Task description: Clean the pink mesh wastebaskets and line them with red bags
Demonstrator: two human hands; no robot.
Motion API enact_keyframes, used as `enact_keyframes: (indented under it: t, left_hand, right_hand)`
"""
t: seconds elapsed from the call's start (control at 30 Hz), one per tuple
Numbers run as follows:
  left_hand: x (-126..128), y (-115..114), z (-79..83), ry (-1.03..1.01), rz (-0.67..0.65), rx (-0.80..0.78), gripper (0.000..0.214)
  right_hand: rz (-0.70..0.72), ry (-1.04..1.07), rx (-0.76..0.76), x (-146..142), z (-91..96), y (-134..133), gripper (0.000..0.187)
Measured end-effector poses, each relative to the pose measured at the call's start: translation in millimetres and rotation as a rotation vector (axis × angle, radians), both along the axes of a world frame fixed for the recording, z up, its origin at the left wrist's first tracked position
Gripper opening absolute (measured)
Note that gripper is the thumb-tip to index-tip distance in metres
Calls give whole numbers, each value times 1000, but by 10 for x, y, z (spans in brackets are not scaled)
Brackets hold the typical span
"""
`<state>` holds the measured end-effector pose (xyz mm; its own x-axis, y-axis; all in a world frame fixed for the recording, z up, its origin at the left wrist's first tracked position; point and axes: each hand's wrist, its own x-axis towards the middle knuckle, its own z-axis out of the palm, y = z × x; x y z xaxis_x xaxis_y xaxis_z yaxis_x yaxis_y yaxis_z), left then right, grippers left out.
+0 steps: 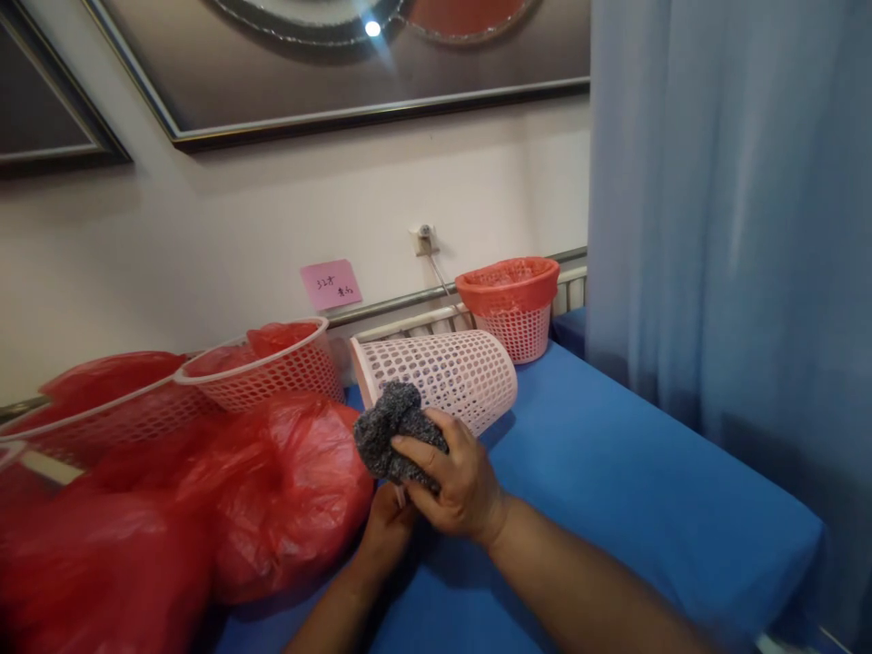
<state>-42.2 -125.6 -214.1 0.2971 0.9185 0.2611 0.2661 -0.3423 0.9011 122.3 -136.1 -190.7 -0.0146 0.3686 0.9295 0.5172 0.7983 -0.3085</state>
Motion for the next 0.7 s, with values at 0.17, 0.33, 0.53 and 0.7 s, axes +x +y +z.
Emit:
enact_keyframes:
  t: [0.17, 0.33, 0.53, 0.7]
  left_hand:
    - [-18, 52, -40, -17, -73, 34, 32]
    - [3, 83, -56, 58, -89, 54, 32]
    - [15, 73, 23, 108, -112, 58, 27]
    - [-47, -13, 195, -84, 69, 19, 31]
  right_hand:
    - [-352, 497, -288, 548, -172, 548, 40]
    - [-446, 870, -590, 1050, -288, 979, 47]
    - [-101, 267, -209, 306, -28, 275, 42]
    - [144, -44, -38, -12, 68, -114, 50]
